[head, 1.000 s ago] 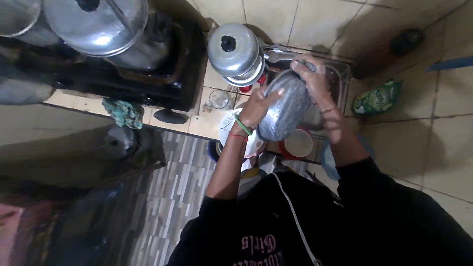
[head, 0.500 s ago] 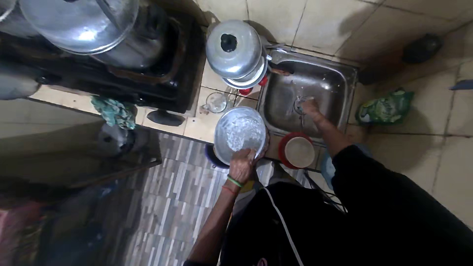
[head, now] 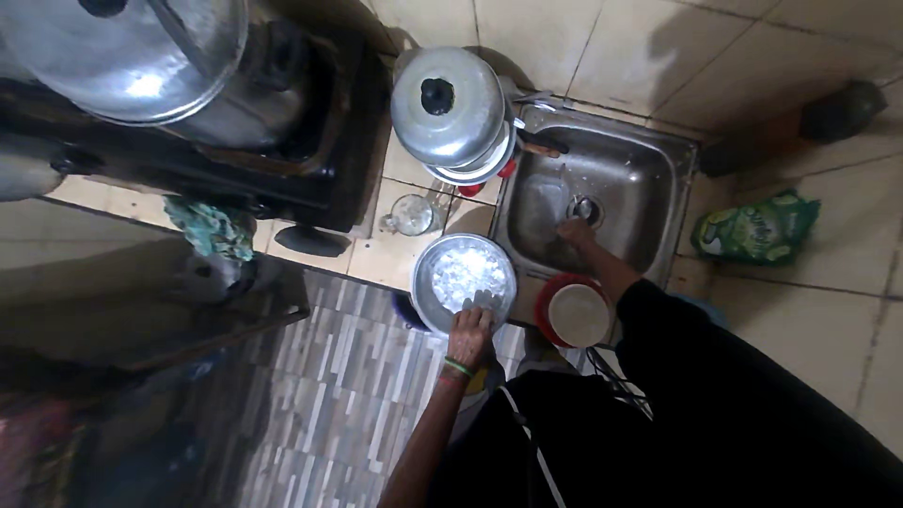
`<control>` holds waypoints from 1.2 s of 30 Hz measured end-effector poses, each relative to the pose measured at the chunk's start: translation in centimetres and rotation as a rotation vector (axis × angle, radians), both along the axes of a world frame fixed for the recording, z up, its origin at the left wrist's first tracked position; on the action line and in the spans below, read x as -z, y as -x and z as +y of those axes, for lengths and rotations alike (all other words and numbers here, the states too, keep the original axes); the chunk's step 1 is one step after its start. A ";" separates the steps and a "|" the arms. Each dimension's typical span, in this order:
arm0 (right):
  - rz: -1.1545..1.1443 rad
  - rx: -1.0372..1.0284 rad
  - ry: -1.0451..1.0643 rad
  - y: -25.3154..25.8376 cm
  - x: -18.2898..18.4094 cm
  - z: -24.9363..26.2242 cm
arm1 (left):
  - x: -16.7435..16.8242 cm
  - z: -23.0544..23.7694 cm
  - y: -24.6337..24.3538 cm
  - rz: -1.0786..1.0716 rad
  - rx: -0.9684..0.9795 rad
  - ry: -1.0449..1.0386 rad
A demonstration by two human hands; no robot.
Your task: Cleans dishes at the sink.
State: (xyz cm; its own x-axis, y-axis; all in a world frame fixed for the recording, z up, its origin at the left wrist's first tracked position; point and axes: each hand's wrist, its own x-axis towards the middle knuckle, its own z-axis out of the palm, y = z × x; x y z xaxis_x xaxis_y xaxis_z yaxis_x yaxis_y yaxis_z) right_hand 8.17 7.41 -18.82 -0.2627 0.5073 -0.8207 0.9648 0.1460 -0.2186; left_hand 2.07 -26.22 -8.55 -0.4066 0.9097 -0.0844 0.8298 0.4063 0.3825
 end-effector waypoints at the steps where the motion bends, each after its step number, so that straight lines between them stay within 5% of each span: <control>1: -0.003 -0.041 0.003 -0.1 0.0 0.0 | -0.2 0.2 0.2 -0.016 -0.011 0.041; 3: 0.088 -0.103 0.059 -1.0 -0.1 0.2 | -0.7 0.4 0.7 -0.056 -0.023 0.122; 7: 0.465 0.395 0.403 -3.0 -2.2 0.7 | -2.0 0.1 1.6 -0.161 -0.031 0.195; 11: 0.782 0.904 0.842 -5.4 -2.7 1.0 | -3.9 0.4 1.5 -0.226 -0.134 -0.043; 14: 0.883 0.949 0.924 -6.9 -4.9 0.9 | -6.0 3.1 0.9 -0.388 -0.217 -0.167; 17: 0.896 0.830 0.979 -7.5 -7.9 0.6 | -6.8 7.5 0.0 -0.792 -0.351 -0.282; 21: 0.765 0.302 0.464 -6.8 -14.5 -0.4 | -7.3 13.0 0.3 -1.512 -0.572 -0.187; 24: 0.650 -0.008 0.132 -7.4 -17.9 -1.8 | -8.7 15.4 1.1 -1.842 -0.699 -0.343; 27: 0.593 -0.158 -0.026 -7.6 -20.1 -2.9 | -6.7 14.9 1.6 -1.961 -0.438 -0.605; 30: 0.571 -0.200 -0.183 -8.3 -23.8 -3.7 | -5.8 13.1 1.6 -1.959 -0.147 -0.655; 33: 0.770 0.029 -0.390 -8.4 -28.4 -5.9 | -5.8 13.7 1.5 -2.035 -0.114 -0.666; 36: 1.052 0.060 -0.360 -6.1 -28.3 -8.0 | -6.5 15.5 0.8 -2.189 -0.252 -0.748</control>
